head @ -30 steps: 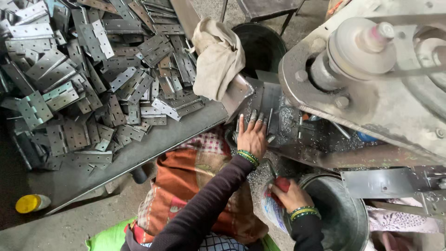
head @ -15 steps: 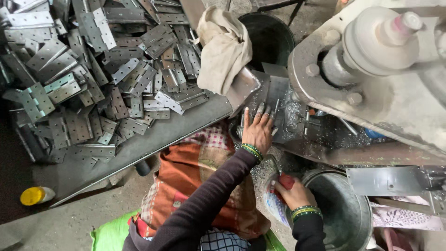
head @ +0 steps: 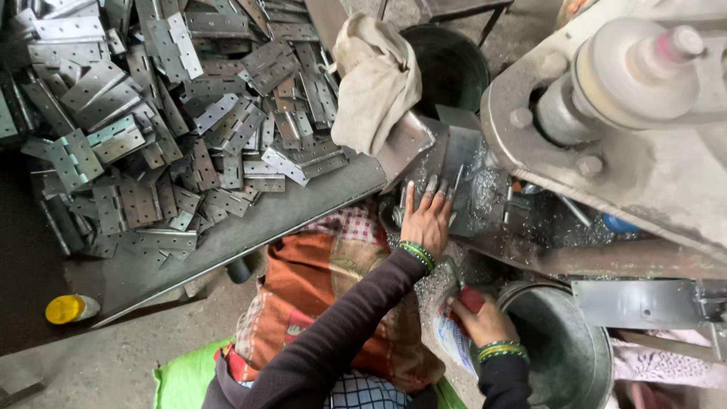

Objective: The person repeatedly picks metal hinge parts from a pile, places them into a press machine, and operates the lever to process them. The person handles the parts one at a time and returns them to the pile after processing.

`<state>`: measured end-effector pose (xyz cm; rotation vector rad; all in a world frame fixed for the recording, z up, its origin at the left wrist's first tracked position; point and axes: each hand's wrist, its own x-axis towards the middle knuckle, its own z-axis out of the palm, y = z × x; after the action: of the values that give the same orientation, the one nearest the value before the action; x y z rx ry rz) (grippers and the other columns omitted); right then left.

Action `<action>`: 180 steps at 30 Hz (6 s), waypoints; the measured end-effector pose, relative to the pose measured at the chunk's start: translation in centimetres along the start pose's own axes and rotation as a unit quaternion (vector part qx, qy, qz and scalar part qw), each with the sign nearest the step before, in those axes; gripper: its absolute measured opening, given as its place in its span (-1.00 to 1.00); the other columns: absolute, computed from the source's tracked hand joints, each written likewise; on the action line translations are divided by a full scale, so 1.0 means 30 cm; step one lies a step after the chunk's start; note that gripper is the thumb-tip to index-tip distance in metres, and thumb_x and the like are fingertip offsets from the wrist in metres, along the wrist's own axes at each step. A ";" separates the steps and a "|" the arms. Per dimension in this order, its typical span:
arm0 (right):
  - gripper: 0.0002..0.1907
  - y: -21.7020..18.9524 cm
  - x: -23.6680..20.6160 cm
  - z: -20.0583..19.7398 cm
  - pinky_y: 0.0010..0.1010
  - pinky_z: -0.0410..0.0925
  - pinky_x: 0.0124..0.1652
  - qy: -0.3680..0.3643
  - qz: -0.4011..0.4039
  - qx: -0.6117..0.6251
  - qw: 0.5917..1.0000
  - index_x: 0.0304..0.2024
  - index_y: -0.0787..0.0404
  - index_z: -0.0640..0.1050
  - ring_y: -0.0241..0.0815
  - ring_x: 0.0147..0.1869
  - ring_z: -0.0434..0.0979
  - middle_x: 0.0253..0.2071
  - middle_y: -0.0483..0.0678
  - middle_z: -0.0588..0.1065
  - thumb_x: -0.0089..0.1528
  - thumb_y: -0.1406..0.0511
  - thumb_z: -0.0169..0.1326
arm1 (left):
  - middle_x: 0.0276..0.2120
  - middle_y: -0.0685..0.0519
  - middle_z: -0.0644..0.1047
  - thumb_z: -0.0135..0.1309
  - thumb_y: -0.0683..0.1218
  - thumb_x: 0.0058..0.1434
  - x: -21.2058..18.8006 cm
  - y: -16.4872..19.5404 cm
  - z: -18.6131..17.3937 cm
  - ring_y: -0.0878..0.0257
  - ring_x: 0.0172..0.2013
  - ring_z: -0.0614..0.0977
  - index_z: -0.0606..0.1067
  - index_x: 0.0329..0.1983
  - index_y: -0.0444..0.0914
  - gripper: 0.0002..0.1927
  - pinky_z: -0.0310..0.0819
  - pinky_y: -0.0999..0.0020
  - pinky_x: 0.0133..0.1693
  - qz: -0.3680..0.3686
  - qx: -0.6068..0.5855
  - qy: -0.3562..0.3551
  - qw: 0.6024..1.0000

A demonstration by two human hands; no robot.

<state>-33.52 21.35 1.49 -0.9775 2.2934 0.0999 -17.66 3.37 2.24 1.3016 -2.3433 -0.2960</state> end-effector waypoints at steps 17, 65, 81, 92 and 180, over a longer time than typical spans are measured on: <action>-0.02 -0.077 -0.037 -0.121 -0.09 0.44 0.07 -0.011 -0.006 -0.110 0.994 0.26 0.18 0.39 0.29 0.10 0.62 0.00 0.32 0.58 0.10 -0.38 0.01 | 0.37 -0.14 0.36 -0.12 -0.10 0.22 -0.021 0.037 -0.025 0.03 0.38 0.35 0.46 0.22 -0.31 -0.51 -0.38 -0.23 0.47 -0.015 -0.010 -0.012 1.000; -0.31 0.078 0.085 0.281 -0.09 0.47 -0.01 0.104 -0.069 0.132 0.983 0.05 0.15 0.60 0.21 0.04 0.64 -0.08 0.19 0.65 0.05 -0.14 0.20 | 0.29 -0.12 0.41 -0.20 -0.07 0.37 0.030 0.019 -0.002 0.00 0.36 0.34 0.49 0.20 -0.28 -0.58 -0.41 -0.23 0.48 -0.023 -0.051 -0.012 0.998; -0.31 0.062 0.086 0.308 -0.06 0.45 -0.06 0.121 -0.055 0.055 0.990 0.00 0.12 0.64 0.26 0.00 0.62 -0.14 0.19 0.63 0.08 -0.22 0.20 | 0.32 -0.12 0.40 -0.14 -0.12 0.25 0.035 0.018 -0.026 0.02 0.36 0.35 0.49 0.21 -0.28 -0.53 -0.39 -0.27 0.46 -0.016 -0.028 0.014 0.999; -0.25 0.004 -0.006 0.062 -0.12 0.47 -0.03 0.053 -0.011 0.000 0.999 0.00 0.10 0.59 0.17 -0.04 0.67 -0.17 0.14 0.64 0.03 -0.27 0.17 | 0.35 -0.08 0.35 -0.47 -0.04 0.42 0.183 -0.041 0.127 0.05 0.42 0.25 0.37 0.37 -0.18 -0.45 -0.38 -0.17 0.47 -0.042 0.008 -0.053 0.998; -0.15 -0.037 -0.022 -0.055 -0.10 0.44 0.08 -0.003 -0.034 -0.016 0.999 0.11 0.12 0.50 0.23 0.11 0.63 -0.03 0.23 0.63 0.05 -0.34 0.07 | 0.35 -0.07 0.31 0.12 0.30 0.16 0.062 0.009 -0.142 0.02 0.42 0.21 0.37 0.30 -0.25 -0.22 -0.40 -0.40 0.39 -0.023 -0.031 -0.140 0.989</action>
<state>-33.31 20.46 3.38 -1.0690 2.2577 0.1099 -16.68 2.06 6.60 1.3613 -2.5117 -0.5955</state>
